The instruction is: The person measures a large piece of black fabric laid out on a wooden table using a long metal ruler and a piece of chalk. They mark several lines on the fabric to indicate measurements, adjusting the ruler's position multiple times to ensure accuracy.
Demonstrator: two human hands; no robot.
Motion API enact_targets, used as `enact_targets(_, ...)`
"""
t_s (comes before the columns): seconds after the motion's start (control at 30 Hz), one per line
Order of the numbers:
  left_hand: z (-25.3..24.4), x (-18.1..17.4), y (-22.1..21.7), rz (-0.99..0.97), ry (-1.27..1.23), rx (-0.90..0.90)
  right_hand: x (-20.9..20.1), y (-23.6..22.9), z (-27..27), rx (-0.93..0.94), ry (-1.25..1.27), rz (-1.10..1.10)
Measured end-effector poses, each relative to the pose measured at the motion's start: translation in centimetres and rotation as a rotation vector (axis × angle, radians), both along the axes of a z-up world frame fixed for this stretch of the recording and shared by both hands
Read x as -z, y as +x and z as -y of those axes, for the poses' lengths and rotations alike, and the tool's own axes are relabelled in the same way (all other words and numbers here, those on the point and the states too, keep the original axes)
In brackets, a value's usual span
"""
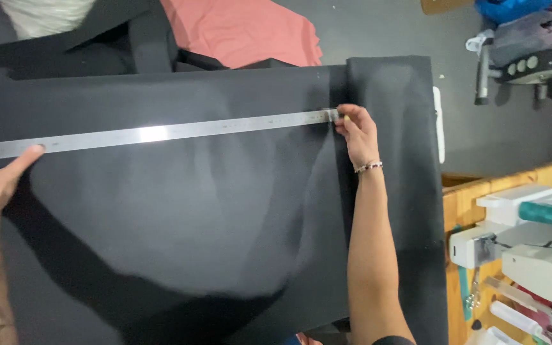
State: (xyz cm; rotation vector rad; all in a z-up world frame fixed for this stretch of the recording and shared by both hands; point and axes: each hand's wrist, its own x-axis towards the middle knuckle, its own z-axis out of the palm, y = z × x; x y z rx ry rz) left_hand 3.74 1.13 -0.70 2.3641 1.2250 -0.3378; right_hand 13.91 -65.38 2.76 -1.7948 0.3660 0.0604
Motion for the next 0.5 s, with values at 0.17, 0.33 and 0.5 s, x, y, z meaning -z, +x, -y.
enact_targets(0.17,-2.8,5.3,-0.5,0.291,-0.289,0.168,-3.0,2.2,0.3,-0.19,-0.07,0.131)
enact_targets(0.33,-3.6,6.2,-1.1,0.428,-0.316,0.34,-6.1,3.3,-2.6,-0.414,-0.462,0.023)
enact_targets(0.5,-1.9,3.7,-0.6,0.366,-0.327,0.252,-2.9,4.7,-1.3,-0.561,-0.568,0.216)
